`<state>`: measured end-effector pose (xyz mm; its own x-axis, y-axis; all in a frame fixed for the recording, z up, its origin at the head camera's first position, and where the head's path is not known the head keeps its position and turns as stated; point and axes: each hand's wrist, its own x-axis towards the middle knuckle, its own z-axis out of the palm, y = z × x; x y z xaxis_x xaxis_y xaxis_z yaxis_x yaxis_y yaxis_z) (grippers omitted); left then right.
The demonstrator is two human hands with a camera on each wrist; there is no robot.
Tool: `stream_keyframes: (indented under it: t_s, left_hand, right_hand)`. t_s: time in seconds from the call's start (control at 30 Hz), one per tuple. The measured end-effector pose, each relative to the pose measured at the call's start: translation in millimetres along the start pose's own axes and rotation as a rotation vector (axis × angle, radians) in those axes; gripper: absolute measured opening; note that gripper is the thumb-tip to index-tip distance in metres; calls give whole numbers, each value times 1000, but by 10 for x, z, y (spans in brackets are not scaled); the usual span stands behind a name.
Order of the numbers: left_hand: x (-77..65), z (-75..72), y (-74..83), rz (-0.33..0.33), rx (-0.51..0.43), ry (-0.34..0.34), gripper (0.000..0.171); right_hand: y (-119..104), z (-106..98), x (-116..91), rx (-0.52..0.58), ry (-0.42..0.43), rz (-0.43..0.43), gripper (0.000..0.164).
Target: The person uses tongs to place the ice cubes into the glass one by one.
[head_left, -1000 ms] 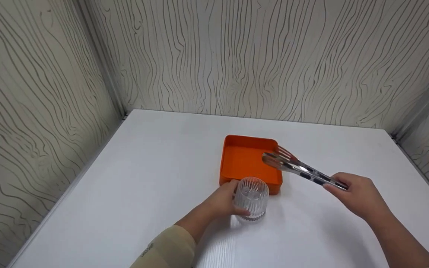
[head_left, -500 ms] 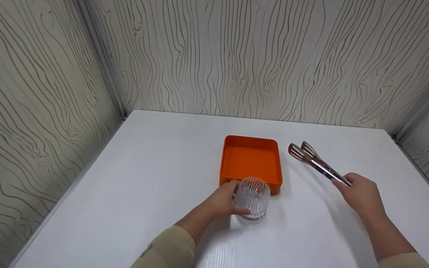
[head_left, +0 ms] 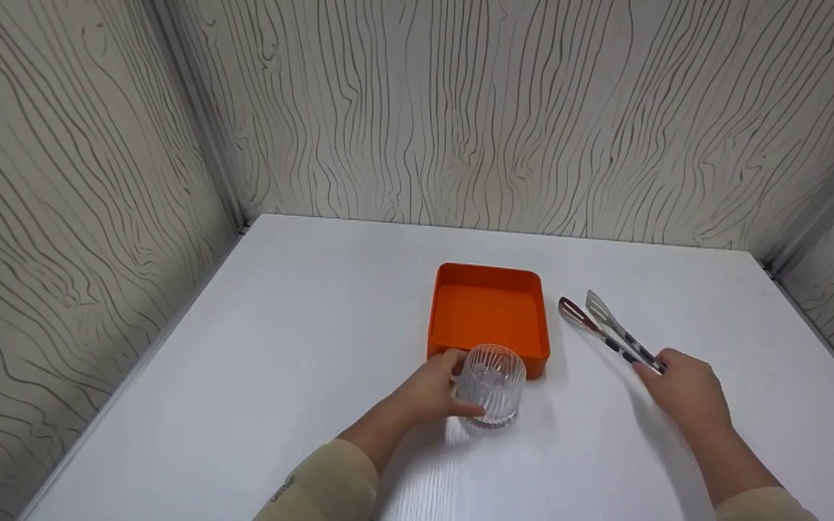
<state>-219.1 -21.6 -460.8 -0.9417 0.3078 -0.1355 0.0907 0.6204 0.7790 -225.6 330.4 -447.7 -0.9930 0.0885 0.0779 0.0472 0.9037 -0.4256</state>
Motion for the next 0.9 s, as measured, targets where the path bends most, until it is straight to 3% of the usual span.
stream_keyframes:
  t_s: [0.43, 0.7, 0.9]
  left_hand:
    - [27, 4, 15, 15, 11, -8, 71]
    - [53, -7, 2, 49, 33, -16, 70]
    - [25, -123, -30, 36, 51, -30, 69]
  right_hand:
    - [-27, 125, -30, -30, -233, 105, 30]
    - [-85, 115, -39, -73, -283, 123, 30]
    - [-142, 3, 48, -139, -344, 123, 54]
